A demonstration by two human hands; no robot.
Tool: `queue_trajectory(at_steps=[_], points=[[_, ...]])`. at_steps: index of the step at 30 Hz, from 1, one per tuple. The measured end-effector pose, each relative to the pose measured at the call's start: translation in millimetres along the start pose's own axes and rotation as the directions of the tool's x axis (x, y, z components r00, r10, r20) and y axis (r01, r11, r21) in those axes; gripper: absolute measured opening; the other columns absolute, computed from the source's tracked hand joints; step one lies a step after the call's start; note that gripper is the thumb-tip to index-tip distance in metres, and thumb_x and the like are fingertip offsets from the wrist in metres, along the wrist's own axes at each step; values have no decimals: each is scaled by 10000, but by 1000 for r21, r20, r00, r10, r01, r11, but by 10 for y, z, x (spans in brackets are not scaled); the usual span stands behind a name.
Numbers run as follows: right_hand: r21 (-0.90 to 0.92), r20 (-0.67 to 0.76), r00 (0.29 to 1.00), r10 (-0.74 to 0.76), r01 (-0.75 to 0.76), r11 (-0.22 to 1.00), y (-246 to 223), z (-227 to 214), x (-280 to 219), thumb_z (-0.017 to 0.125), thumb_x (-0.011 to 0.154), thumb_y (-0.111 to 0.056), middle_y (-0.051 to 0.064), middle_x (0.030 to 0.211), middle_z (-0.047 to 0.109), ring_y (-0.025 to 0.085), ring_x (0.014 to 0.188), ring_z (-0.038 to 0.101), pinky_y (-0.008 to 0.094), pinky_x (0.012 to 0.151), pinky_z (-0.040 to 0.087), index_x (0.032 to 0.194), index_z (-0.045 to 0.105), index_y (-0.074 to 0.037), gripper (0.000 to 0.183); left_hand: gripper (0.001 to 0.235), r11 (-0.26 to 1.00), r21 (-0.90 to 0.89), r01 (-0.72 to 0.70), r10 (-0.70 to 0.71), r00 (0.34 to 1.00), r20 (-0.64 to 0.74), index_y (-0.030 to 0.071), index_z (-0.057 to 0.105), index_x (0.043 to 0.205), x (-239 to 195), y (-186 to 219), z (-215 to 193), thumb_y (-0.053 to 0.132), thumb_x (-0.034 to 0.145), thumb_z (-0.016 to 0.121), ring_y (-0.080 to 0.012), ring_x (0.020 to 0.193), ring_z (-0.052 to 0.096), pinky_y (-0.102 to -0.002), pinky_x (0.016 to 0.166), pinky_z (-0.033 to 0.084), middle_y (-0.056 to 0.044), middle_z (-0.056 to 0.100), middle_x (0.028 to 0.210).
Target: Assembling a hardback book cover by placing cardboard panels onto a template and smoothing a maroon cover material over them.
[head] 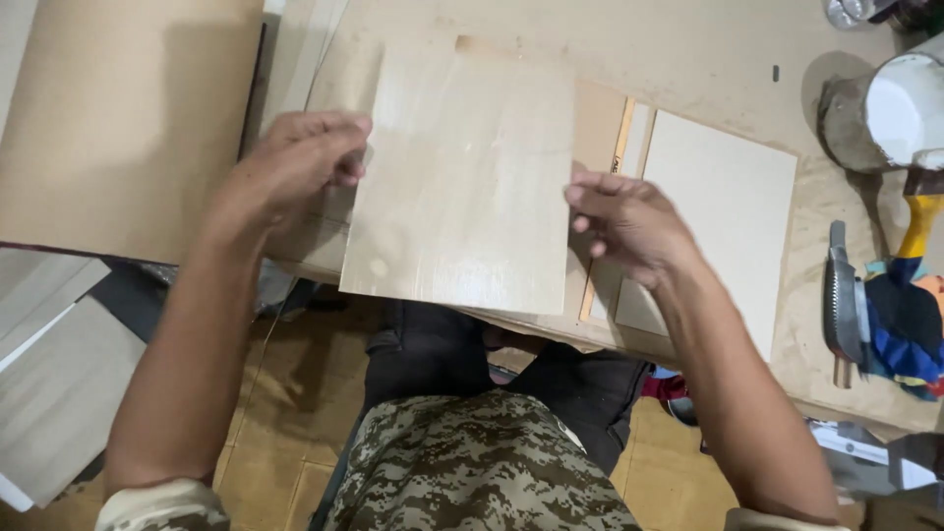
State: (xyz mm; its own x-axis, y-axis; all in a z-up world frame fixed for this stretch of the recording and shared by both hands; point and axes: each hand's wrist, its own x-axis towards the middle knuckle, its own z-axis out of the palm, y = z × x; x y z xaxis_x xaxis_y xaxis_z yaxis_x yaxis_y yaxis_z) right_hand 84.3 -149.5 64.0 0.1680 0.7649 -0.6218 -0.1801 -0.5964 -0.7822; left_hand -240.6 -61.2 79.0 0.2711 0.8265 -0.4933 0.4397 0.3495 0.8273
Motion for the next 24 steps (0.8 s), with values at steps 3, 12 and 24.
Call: queue_trajectory(at_steps=[3, 12, 24], points=[[-136, -137, 966, -221, 203, 970, -197, 14, -312, 751, 891, -97, 30, 768, 634, 102, 649, 619, 217, 459, 403, 1156, 693, -61, 274, 528, 968, -70, -242, 235, 967, -94, 76, 593, 1422, -254, 223, -24, 359, 980, 534, -94, 899, 634, -243, 861, 573, -71, 647, 1376], [-587, 230, 146, -962, 809, -18, 51, -428, -360, 676, 1054, 203, 197, 1134, 715, 289, 1080, 685, 304, 776, 522, 1164, 731, 8, 231, 118, 843, -256, -474, 429, 878, -214, 163, 709, 1003, -243, 223, 186, 223, 921, 768, -51, 970, 681, -189, 982, 572, 47, 732, 1010], [-690, 420, 401, -814, 723, 1, 1120, -748, -107, 693, 1008, -208, 106, 1239, 738, 284, 1223, 668, 471, 1076, 493, 1174, 750, -59, 230, 391, 890, -21, -455, 428, 853, -299, 31, 623, 1426, 140, -383, 802, 124, 1049, 586, -24, 763, 488, -142, 740, 473, 47, 548, 1012]])
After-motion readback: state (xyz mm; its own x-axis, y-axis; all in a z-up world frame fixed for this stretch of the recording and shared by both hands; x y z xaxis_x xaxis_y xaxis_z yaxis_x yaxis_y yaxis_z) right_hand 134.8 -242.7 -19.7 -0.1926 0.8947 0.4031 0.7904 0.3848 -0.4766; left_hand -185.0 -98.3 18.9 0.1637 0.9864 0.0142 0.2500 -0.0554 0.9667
